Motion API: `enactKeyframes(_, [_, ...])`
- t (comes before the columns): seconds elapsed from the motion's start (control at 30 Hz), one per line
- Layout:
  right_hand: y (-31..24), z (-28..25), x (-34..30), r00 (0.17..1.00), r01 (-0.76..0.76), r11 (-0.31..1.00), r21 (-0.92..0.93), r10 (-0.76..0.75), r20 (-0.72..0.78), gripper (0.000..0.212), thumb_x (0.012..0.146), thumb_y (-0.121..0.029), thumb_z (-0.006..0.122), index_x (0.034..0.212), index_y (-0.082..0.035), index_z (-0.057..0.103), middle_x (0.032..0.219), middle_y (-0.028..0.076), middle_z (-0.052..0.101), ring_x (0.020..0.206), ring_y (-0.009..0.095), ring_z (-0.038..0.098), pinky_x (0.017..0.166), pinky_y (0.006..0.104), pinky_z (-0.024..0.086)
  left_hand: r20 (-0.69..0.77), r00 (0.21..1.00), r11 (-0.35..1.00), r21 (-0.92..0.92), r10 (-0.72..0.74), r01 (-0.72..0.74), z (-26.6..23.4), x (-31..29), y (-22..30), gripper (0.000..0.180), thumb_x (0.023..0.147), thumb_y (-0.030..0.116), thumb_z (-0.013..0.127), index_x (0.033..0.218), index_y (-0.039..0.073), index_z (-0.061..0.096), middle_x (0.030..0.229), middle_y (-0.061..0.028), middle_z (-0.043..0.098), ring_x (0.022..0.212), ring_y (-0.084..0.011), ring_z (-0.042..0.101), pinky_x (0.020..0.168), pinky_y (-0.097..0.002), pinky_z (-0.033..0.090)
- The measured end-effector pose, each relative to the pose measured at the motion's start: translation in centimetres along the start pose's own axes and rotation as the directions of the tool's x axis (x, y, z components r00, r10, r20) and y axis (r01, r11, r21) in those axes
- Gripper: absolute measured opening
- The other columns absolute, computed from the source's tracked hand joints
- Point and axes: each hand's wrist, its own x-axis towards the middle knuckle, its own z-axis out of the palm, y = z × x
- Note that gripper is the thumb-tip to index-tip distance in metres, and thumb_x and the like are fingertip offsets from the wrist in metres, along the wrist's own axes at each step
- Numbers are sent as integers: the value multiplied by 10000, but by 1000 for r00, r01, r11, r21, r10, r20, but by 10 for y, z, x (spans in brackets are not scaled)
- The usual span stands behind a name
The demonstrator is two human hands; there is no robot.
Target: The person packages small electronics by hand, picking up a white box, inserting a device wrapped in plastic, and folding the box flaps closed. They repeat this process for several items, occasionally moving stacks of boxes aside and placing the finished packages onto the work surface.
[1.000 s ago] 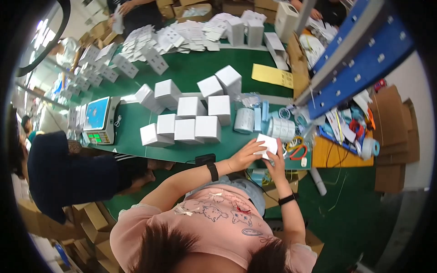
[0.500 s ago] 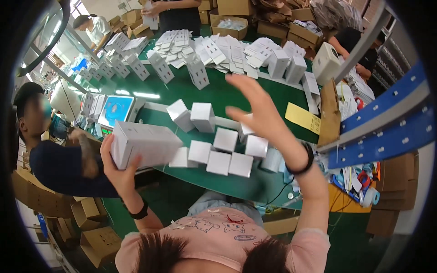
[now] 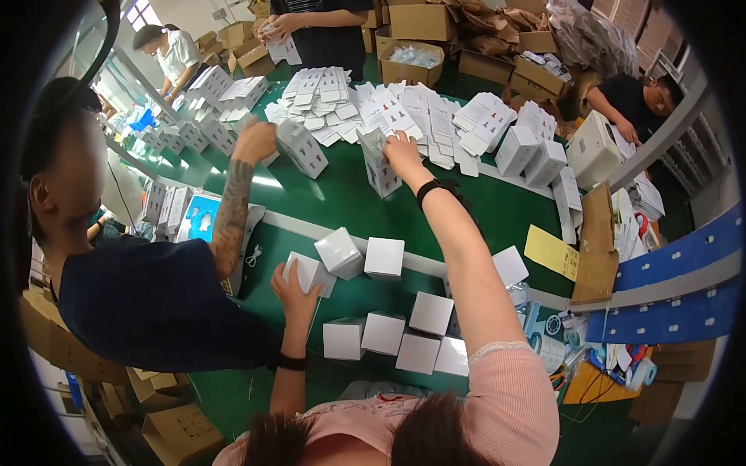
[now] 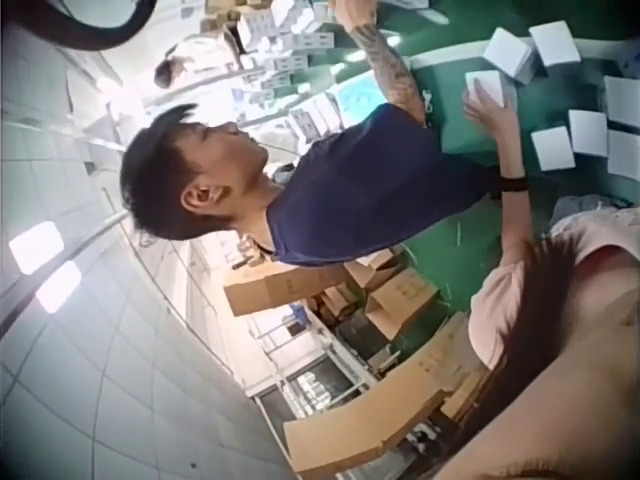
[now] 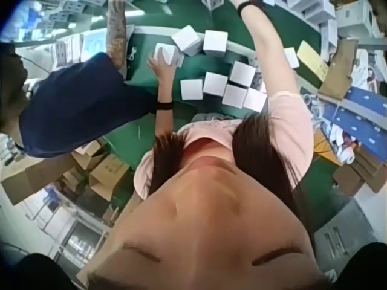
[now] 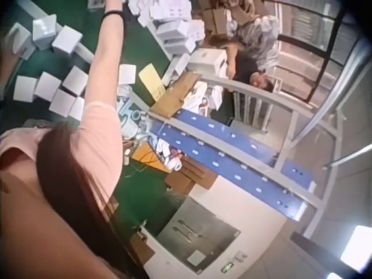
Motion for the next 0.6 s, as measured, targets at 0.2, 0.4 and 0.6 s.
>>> enactKeyframes(0.2, [-4, -105, -46, 885, 178, 978, -113, -209, -415, 94, 657, -86, 633, 749, -69, 630, 1041, 73, 560, 1083, 302, 460, 835, 427, 420, 132, 984, 963, -257, 122, -85, -87, -8, 54, 529, 663, 44, 715, 1145, 24, 498, 1254, -220, 381, 1157, -366, 393, 917, -454, 369])
enactKeyframes(0.4, [-66, -308, -191, 948, 224, 973, 56, -204, -246, 121, 714, -89, 635, 799, -22, 582, 682, 148, 543, 693, 351, 532, 628, 395, 425, -93, 895, 492, -808, 437, -324, -138, -49, 163, 486, 713, 33, 685, 1153, -4, 481, 1283, -259, 387, 1131, -381, 459, 919, -428, 398])
enactKeyframes(0.6, [-118, -373, -347, 960, 43, 993, -113, -72, -271, 145, 708, -103, 650, 764, -16, 548, 658, 126, 540, 647, 337, 521, 559, 400, 394, 22, 691, 412, -816, 723, -405, -107, -87, 277, 955, 637, 217, 799, 1344, 3, 196, 1374, -262, 222, 1255, -364, 297, 994, -442, 296])
